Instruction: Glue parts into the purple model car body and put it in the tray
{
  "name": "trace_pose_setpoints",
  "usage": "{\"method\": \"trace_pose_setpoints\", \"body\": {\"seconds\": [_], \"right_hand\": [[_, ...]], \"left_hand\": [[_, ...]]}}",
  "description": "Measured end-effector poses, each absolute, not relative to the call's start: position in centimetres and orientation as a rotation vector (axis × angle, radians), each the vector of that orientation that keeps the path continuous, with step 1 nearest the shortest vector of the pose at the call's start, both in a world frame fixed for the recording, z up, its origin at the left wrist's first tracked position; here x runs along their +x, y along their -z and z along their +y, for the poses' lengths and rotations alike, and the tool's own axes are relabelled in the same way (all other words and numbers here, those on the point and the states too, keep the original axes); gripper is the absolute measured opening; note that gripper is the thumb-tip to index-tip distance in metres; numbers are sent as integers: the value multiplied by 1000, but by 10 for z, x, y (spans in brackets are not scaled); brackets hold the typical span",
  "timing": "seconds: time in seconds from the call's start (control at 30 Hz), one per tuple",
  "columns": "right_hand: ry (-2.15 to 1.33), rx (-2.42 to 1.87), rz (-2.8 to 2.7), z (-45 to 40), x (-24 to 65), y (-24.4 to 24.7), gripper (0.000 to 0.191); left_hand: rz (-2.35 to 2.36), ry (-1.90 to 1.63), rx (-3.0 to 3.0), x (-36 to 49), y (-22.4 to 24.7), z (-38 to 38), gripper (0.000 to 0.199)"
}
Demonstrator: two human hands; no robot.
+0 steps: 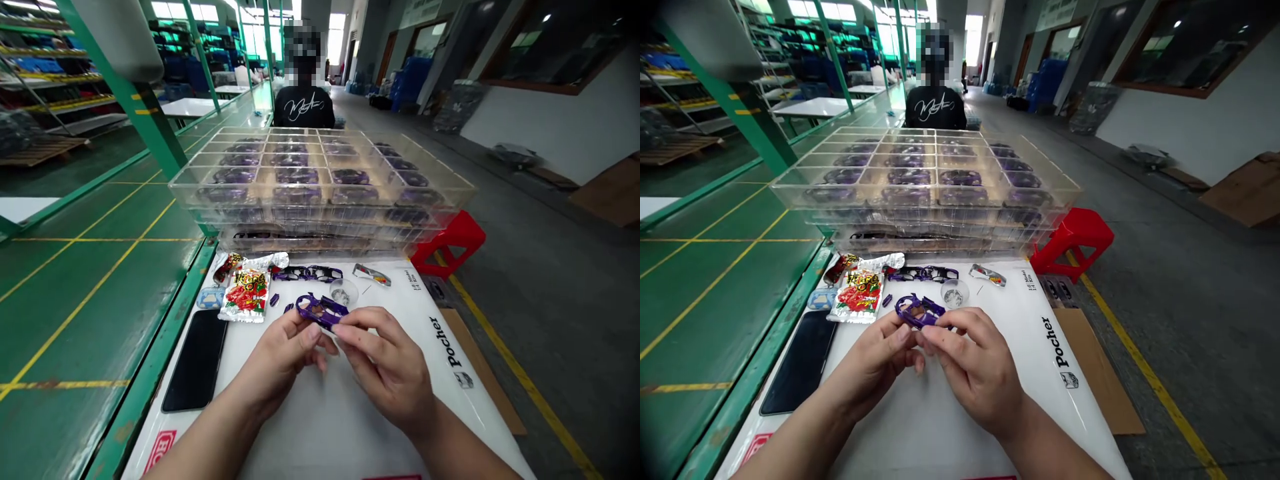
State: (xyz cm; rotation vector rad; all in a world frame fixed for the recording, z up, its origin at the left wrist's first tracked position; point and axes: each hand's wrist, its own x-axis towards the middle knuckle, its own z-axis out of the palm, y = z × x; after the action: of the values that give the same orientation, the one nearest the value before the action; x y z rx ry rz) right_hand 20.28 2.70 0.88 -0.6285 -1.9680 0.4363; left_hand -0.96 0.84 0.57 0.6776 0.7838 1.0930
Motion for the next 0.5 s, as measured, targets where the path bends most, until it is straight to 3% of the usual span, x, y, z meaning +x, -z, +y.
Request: {"method": "trace_pose_setpoints", "body": {"seconds": [0.3,0.5], "right_hand": [[-301,-542,-2231,26,202,-5,43],[-552,-854,-1901,27,207,-14,27]], "left_hand": [[741,-1207,466,-13,-9,12,34],[852,-1096,687,-15,-4,12,28]]}}
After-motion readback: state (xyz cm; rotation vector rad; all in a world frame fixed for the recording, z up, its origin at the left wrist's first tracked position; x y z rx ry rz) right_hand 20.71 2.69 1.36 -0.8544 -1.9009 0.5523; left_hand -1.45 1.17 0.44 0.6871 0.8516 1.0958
